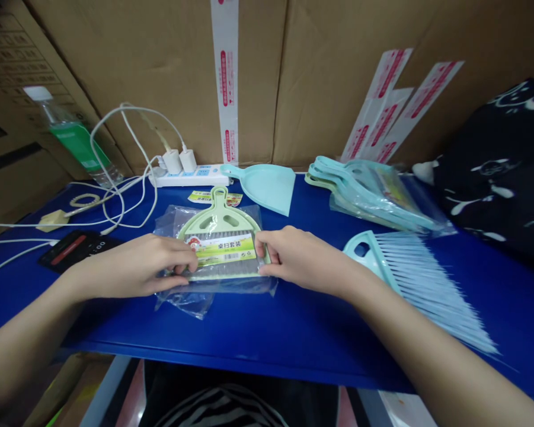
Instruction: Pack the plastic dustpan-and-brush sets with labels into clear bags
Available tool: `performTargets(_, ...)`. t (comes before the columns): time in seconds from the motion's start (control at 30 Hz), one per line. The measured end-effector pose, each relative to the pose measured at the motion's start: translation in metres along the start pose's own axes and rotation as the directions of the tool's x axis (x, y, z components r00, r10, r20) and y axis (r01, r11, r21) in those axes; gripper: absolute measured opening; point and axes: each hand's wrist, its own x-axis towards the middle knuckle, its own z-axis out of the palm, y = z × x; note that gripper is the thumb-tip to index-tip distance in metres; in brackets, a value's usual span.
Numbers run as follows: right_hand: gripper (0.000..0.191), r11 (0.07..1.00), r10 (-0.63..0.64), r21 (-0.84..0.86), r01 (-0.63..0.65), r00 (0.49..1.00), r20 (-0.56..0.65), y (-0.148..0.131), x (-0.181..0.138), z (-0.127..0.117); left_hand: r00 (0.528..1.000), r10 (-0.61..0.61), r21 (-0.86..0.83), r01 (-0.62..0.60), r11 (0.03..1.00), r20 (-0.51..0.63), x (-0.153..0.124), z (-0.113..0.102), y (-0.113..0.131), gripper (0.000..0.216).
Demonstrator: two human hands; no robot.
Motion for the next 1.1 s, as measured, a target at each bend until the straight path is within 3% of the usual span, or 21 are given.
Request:
performTargets(0.4, 0.019, 0.993, -0.031, 0.119, 0.026, 0.999, 0.037, 0.001, -0.004, -0.002, 0.999, 0.030, -0.091, -0.028, 0.995, 0.022, -0.002, 0.000, -0.004, 0.017)
performTargets(0.77, 0.020, 1.000, -0.009, 0.015, 0.008, 0.999, 0.031, -0.006, -0.009, 0.000, 0.999, -0.008, -0.105, 0.013, 0.994, 0.046, -0.003, 0.000, -0.003, 0.015)
performTargets(0.9, 0.019, 0.995, 0.024, -0.098, -0.018, 0.998, 0.062, -0.009, -0.009, -0.002, 0.998, -0.008, -0.092, 0.013, 0.996, 0.057, -0.003, 0.000, -0.003, 0.019)
performTargets(1.0, 0.011, 0.981, -0.033, -0.189, 0.046, 0.997, 0.072, -0.009, -0.008, -0.004, 0.998, -0.007, -0.104, 0.014, 0.994, 0.066, -0.002, 0.000, -0.003, 0.019)
performTargets(1.1, 0.001, 0.974, -0.148, -0.160, 0.162, 0.984, 0.096, -0.006, -0.008, -0.003, 0.995, 0.023, -0.152, -0.008, 0.988, 0.093, -0.002, -0.001, -0.001, 0.016)
